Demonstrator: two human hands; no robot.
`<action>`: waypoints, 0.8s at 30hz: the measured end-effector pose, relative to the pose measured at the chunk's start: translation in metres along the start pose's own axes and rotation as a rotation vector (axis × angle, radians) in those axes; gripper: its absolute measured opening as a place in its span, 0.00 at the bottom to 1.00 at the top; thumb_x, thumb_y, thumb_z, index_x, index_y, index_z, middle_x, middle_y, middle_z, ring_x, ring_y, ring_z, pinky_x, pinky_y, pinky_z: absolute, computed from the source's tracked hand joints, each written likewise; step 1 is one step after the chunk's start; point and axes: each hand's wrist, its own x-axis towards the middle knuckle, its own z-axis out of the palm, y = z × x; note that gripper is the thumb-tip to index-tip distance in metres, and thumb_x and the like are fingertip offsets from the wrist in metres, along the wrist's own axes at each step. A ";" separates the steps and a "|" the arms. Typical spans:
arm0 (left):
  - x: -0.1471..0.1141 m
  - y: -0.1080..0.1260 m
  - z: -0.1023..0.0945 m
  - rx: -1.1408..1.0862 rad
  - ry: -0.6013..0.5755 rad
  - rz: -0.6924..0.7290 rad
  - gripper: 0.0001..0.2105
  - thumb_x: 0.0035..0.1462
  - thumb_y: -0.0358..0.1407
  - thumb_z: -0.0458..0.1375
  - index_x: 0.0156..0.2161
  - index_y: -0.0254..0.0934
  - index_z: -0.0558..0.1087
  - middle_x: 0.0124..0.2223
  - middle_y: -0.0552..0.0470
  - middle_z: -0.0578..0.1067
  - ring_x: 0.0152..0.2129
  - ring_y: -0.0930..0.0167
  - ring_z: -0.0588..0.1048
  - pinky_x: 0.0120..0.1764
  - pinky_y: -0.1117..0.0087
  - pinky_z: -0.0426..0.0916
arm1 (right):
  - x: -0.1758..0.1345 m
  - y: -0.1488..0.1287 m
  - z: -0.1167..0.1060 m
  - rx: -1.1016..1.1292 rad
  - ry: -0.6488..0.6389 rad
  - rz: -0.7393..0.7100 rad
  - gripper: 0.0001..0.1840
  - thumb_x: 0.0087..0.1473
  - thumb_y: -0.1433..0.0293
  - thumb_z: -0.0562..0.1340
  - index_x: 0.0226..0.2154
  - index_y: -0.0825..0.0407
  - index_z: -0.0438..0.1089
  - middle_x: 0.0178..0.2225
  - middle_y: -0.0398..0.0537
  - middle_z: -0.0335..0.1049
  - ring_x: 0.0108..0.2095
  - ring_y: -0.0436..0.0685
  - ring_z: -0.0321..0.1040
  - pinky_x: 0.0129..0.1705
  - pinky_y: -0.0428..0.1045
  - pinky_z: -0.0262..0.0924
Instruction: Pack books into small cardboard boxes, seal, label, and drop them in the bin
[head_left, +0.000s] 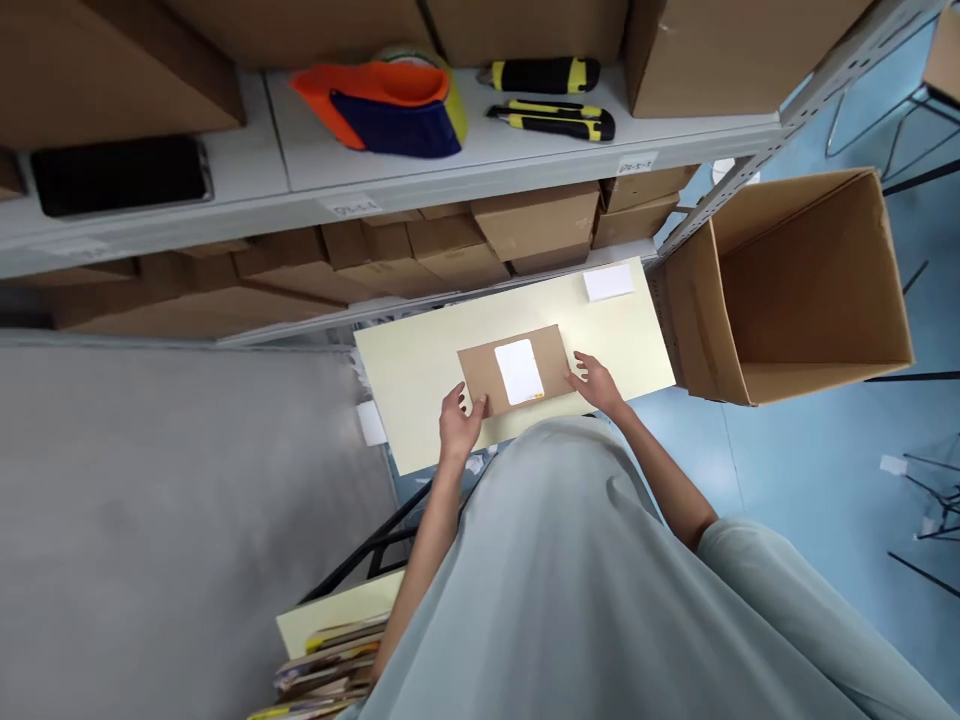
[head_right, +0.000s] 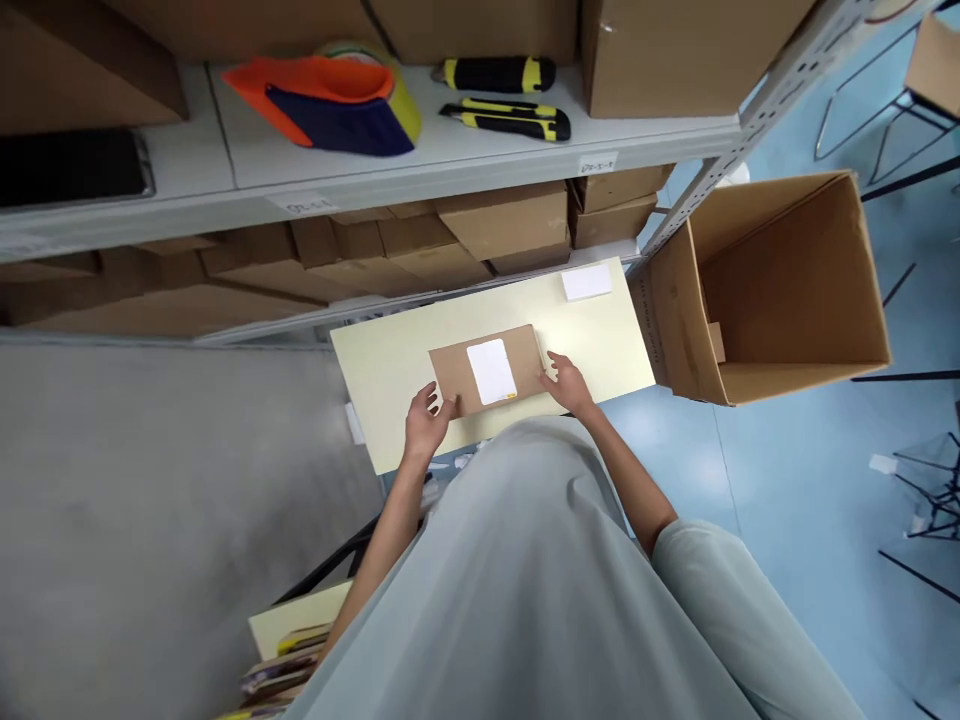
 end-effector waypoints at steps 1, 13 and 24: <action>0.001 0.007 -0.001 0.017 0.003 0.035 0.27 0.64 0.45 0.62 0.66 0.37 0.70 0.67 0.34 0.72 0.62 0.53 0.75 0.62 0.49 0.74 | 0.003 0.000 -0.005 0.001 0.013 -0.002 0.33 0.67 0.57 0.66 0.69 0.49 0.67 0.67 0.62 0.70 0.61 0.68 0.75 0.60 0.63 0.76; 0.030 0.130 0.072 0.113 -0.132 0.389 0.20 0.68 0.40 0.59 0.63 0.40 0.74 0.67 0.40 0.72 0.69 0.55 0.67 0.74 0.49 0.58 | 0.059 0.018 -0.077 -0.166 0.150 -0.120 0.25 0.72 0.61 0.61 0.66 0.52 0.71 0.67 0.59 0.71 0.69 0.67 0.67 0.73 0.63 0.62; 0.051 0.196 0.171 0.171 -0.360 0.501 0.22 0.70 0.35 0.55 0.67 0.37 0.72 0.72 0.39 0.68 0.71 0.56 0.64 0.75 0.51 0.57 | 0.138 0.021 -0.097 -0.384 0.063 -0.268 0.26 0.73 0.71 0.55 0.69 0.56 0.67 0.76 0.56 0.57 0.78 0.61 0.51 0.79 0.60 0.51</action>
